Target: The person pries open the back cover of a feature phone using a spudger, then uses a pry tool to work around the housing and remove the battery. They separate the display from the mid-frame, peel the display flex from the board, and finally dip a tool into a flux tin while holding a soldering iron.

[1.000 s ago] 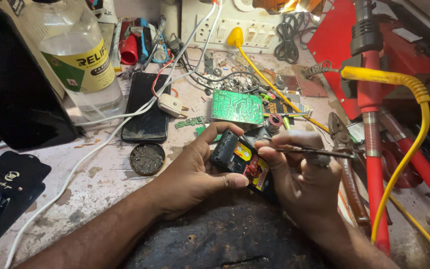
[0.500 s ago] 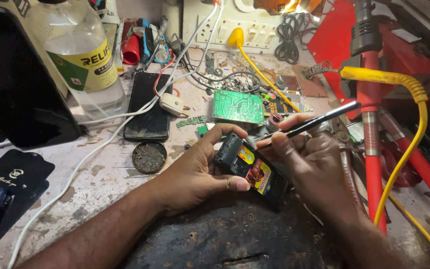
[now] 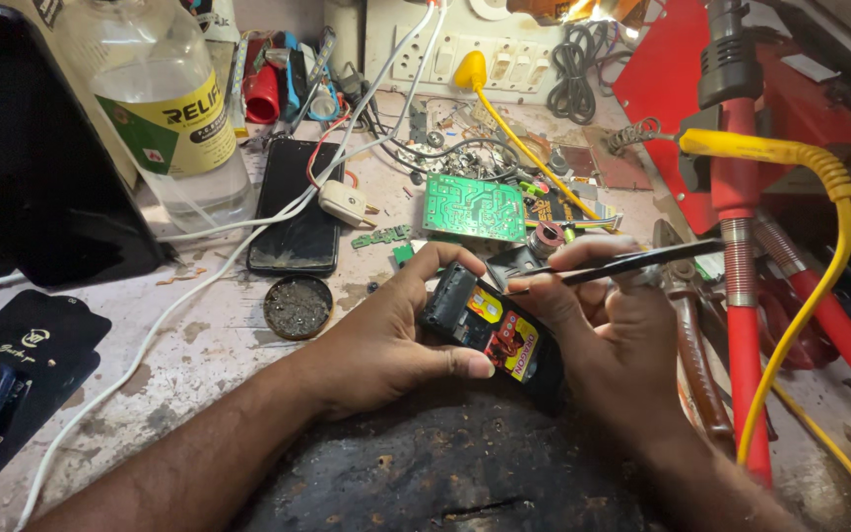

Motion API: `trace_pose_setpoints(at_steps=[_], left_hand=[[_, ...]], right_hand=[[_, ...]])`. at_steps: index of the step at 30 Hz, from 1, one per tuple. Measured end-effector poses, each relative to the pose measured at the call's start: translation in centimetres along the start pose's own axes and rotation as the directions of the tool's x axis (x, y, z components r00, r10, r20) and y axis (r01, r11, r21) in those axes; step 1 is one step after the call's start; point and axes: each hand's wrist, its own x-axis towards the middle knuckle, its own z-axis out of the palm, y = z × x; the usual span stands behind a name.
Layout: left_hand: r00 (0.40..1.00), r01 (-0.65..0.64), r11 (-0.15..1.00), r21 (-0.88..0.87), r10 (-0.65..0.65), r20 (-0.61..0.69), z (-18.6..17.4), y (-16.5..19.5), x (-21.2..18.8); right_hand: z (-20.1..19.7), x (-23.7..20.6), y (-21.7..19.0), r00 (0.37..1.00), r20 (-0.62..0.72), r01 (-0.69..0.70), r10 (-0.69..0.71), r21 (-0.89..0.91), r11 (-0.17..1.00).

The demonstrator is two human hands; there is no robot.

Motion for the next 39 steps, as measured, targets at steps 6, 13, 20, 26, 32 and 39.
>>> trace_pose_setpoints(at_steps=[6, 13, 20, 26, 32, 39], left_hand=[[0.998, -0.025, 0.999, 0.041, 0.022, 0.060, -0.2, 0.0, 0.0], [1.000, 0.002, 1.000, 0.016, -0.002, 0.030, -0.2, -0.2, 0.1], [0.993, -0.064, 0.995, 0.078, 0.056, 0.106, -0.2, -0.1, 0.0], [0.990, 0.002, 1.000, 0.009, -0.004, 0.141, 0.0, 0.0, 0.1], [0.996, 0.013, 1.000, -0.005, -0.012, 0.088, 0.0, 0.3, 0.1], [0.987, -0.094, 0.990, 0.107, 0.078, 0.144, -0.1, 0.5, 0.1]], right_hand=[[-1.1, 0.8, -1.0, 0.974, -0.024, -0.223, 0.223, 0.005, 0.975], [0.5, -0.9, -0.9, 0.964, 0.026, 0.256, -0.263, -0.342, 0.904], [-2.1, 0.9, -0.3, 0.976, 0.049, -0.212, 0.212, -0.004, 0.977], [-2.8, 2.0, 0.9, 0.892, 0.158, -0.452, 0.423, 0.272, 0.850], [-1.9, 0.7, -0.2, 0.988, 0.034, -0.153, 0.151, 0.070, 0.986], [0.2, -1.0, -0.3, 0.985, 0.029, 0.173, -0.172, -0.036, 0.984]])
